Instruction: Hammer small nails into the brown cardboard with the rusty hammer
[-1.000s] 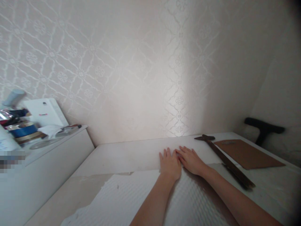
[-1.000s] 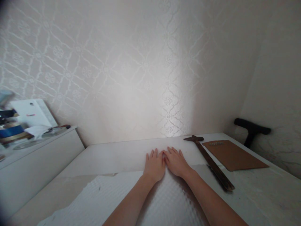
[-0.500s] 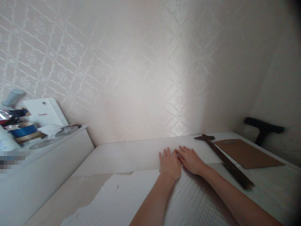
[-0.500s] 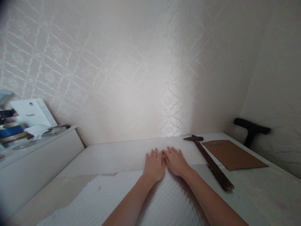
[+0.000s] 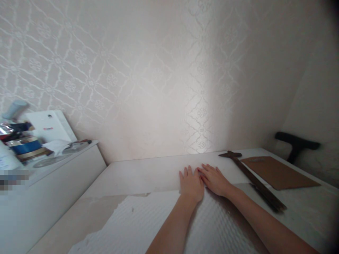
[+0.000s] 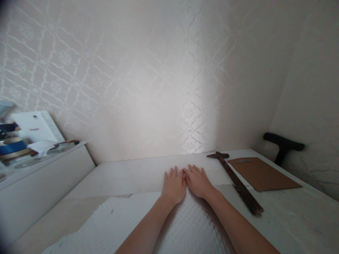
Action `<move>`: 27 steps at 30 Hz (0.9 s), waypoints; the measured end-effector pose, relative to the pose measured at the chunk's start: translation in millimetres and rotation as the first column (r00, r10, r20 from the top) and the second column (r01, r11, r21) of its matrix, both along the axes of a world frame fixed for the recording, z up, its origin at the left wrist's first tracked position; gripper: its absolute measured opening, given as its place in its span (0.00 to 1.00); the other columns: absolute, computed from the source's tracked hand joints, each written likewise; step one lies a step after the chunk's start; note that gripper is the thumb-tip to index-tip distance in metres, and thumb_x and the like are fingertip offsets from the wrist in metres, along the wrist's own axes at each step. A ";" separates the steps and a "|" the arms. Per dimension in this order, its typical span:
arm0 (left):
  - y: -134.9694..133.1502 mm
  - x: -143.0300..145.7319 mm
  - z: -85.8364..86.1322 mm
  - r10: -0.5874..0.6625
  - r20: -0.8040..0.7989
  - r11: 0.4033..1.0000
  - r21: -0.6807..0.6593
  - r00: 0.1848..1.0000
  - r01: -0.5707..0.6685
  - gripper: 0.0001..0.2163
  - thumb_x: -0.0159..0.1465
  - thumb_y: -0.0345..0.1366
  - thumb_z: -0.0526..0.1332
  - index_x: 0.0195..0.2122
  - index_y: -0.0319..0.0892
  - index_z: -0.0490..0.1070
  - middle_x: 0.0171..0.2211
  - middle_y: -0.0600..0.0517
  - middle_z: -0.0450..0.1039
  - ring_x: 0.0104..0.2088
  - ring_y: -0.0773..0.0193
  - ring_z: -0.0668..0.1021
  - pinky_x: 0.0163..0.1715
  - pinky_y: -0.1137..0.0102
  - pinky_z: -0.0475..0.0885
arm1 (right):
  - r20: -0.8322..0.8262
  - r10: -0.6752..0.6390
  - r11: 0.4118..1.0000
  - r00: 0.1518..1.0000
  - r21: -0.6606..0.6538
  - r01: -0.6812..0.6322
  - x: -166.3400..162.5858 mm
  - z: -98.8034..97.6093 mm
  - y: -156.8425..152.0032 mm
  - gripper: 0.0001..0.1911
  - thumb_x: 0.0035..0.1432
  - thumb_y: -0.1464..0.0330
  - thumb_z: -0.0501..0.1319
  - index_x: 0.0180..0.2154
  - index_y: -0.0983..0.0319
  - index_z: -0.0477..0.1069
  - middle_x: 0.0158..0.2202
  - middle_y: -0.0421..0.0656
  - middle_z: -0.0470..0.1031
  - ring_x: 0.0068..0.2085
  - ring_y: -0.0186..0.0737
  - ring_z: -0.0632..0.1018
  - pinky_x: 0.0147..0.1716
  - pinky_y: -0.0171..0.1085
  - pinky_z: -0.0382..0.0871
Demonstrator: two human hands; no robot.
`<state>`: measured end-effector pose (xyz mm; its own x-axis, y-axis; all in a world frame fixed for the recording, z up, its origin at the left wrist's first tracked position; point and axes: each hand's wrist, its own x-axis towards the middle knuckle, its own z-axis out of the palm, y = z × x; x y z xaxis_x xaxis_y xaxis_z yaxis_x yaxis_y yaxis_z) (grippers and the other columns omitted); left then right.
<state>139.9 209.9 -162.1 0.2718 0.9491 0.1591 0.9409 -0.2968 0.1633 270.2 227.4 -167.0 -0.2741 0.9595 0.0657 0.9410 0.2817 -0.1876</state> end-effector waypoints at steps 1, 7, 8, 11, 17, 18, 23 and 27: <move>0.2 0.0 -0.1 0.001 -0.002 1.000 0.001 1.000 -0.001 0.23 0.69 0.38 0.43 0.63 0.40 0.58 0.64 0.38 0.55 0.64 0.46 0.58 0.61 0.48 0.53 | 0.000 0.001 1.000 1.000 -0.001 -0.001 0.1 0.1 0.0 0.26 0.66 0.66 0.43 0.63 0.64 0.58 0.66 0.54 0.54 0.65 0.55 0.55 0.60 0.59 0.49; 0.8 -0.4 -0.3 0.005 -0.007 1.000 0.010 1.000 -0.005 0.23 0.69 0.38 0.43 0.63 0.40 0.58 0.64 0.39 0.56 0.64 0.46 0.58 0.61 0.48 0.53 | 0.002 -0.001 1.000 1.000 0.012 0.001 0.7 -1.4 0.6 0.26 0.66 0.65 0.44 0.62 0.64 0.59 0.65 0.54 0.54 0.65 0.55 0.56 0.60 0.58 0.51; 0.7 -0.4 -0.1 0.005 -0.007 1.000 0.008 1.000 -0.004 0.23 0.69 0.38 0.43 0.63 0.40 0.58 0.64 0.38 0.56 0.64 0.46 0.58 0.61 0.48 0.53 | 0.004 -0.001 1.000 1.000 0.015 0.001 0.8 -1.7 0.8 0.26 0.66 0.66 0.44 0.62 0.64 0.59 0.65 0.54 0.54 0.65 0.55 0.56 0.59 0.58 0.51; 0.1 -0.6 1.0 -0.001 -0.007 1.000 0.005 1.000 0.001 0.23 0.69 0.38 0.43 0.63 0.40 0.58 0.64 0.38 0.55 0.64 0.46 0.58 0.61 0.47 0.53 | 0.006 -0.003 1.000 1.000 0.016 0.003 0.6 -1.8 0.5 0.26 0.66 0.66 0.43 0.62 0.64 0.59 0.65 0.54 0.55 0.65 0.54 0.56 0.60 0.58 0.51; 0.5 -0.7 0.8 0.001 -0.016 1.000 -0.001 1.000 -0.001 0.23 0.69 0.38 0.41 0.63 0.40 0.58 0.64 0.38 0.55 0.64 0.46 0.58 0.61 0.47 0.52 | 0.010 -0.005 1.000 1.000 0.011 0.004 -0.1 -0.2 -0.8 0.26 0.66 0.66 0.43 0.63 0.64 0.58 0.65 0.54 0.54 0.65 0.54 0.56 0.60 0.58 0.51; 0.7 -0.7 0.3 0.001 -0.015 1.000 -0.001 1.000 -0.001 0.23 0.69 0.38 0.41 0.63 0.40 0.58 0.64 0.38 0.55 0.64 0.46 0.58 0.61 0.47 0.52 | 0.014 -0.003 1.000 1.000 0.009 0.003 -0.1 0.0 -0.7 0.26 0.66 0.66 0.43 0.63 0.64 0.58 0.65 0.54 0.54 0.65 0.55 0.56 0.60 0.58 0.51; 0.8 -0.9 -1.3 0.002 -0.012 1.000 0.002 1.000 -0.002 0.23 0.69 0.39 0.42 0.63 0.41 0.58 0.64 0.39 0.54 0.64 0.47 0.58 0.61 0.48 0.52 | 0.028 0.000 1.000 1.000 -0.001 0.000 0.2 0.2 0.0 0.26 0.66 0.66 0.42 0.63 0.64 0.58 0.65 0.54 0.54 0.65 0.55 0.56 0.60 0.58 0.51; 0.9 -0.7 -1.0 0.001 -0.014 1.000 0.008 1.000 -0.001 0.23 0.69 0.39 0.43 0.63 0.41 0.58 0.64 0.40 0.55 0.64 0.47 0.58 0.61 0.48 0.53 | 0.027 0.006 1.000 1.000 0.015 -0.007 0.2 -0.8 0.3 0.26 0.65 0.66 0.43 0.62 0.64 0.59 0.65 0.55 0.55 0.65 0.56 0.56 0.59 0.59 0.51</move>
